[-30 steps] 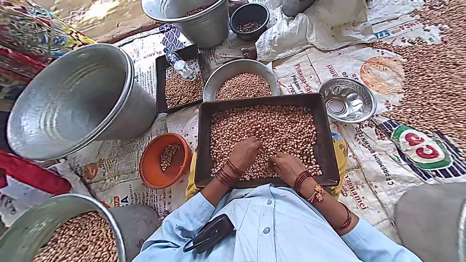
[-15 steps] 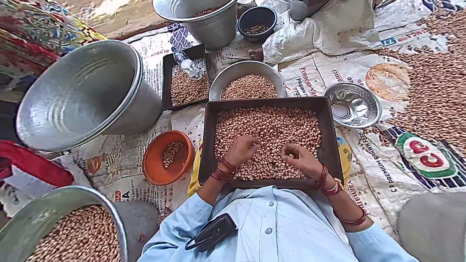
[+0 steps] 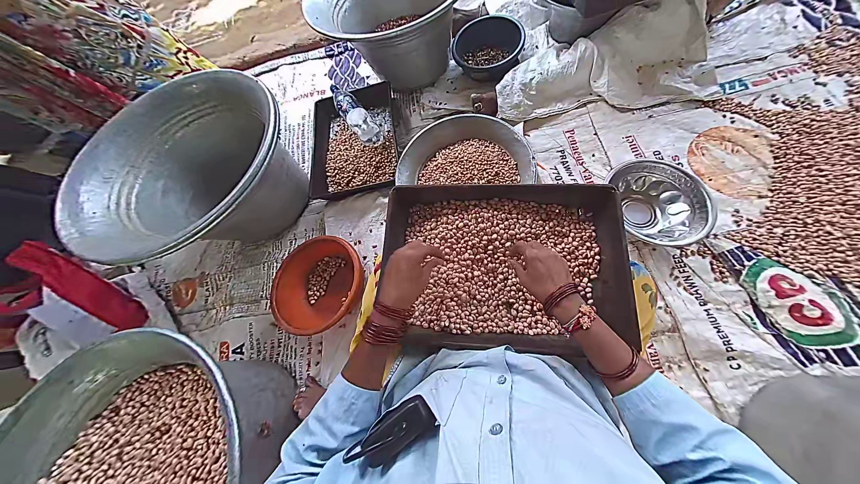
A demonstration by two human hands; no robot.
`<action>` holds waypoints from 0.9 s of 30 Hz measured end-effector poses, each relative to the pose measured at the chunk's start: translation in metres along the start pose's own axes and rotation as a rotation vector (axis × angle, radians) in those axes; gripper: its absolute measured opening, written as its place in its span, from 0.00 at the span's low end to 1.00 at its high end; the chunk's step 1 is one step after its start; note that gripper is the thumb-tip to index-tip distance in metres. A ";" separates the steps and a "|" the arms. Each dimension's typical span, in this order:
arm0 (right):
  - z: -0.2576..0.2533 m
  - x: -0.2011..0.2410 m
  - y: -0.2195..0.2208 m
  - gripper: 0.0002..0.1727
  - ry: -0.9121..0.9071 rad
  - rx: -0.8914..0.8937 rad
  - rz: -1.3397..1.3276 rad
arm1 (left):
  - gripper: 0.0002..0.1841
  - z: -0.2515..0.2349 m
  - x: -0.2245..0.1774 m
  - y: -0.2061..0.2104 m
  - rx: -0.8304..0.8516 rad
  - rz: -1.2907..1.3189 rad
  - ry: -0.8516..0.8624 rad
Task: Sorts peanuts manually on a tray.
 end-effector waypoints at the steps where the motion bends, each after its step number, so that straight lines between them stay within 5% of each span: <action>1: -0.001 0.000 0.002 0.19 0.004 0.019 0.012 | 0.08 0.003 0.018 -0.024 -0.082 -0.070 -0.063; 4: -0.002 0.000 0.004 0.18 0.008 0.030 0.015 | 0.07 0.019 0.063 -0.087 -0.303 -0.313 -0.172; 7: -0.003 0.000 0.006 0.18 -0.005 0.046 0.010 | 0.11 0.026 0.064 -0.105 -0.367 -0.338 -0.141; 13: 0.002 -0.006 0.006 0.12 -0.042 0.012 -0.397 | 0.05 0.015 -0.015 -0.002 -0.078 0.028 0.169; 17: 0.020 -0.010 0.011 0.11 0.024 0.064 -0.806 | 0.07 0.013 -0.043 0.041 0.048 -0.010 0.281; 22: 0.048 0.031 0.035 0.14 -0.216 0.213 -0.340 | 0.08 0.013 -0.047 0.061 0.223 -0.180 0.280; 27: 0.052 0.047 0.061 0.17 -0.227 0.367 0.007 | 0.08 0.017 -0.040 0.057 0.203 -0.118 0.268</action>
Point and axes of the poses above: each hand's wrist, its own z-axis away from the middle knuckle, its own y-axis out of the palm, x = y × z, the point moved 9 cm from there along -z, towards the middle knuckle, and after that the axes turned 7 degrees about -x, right-handed, at the moved point
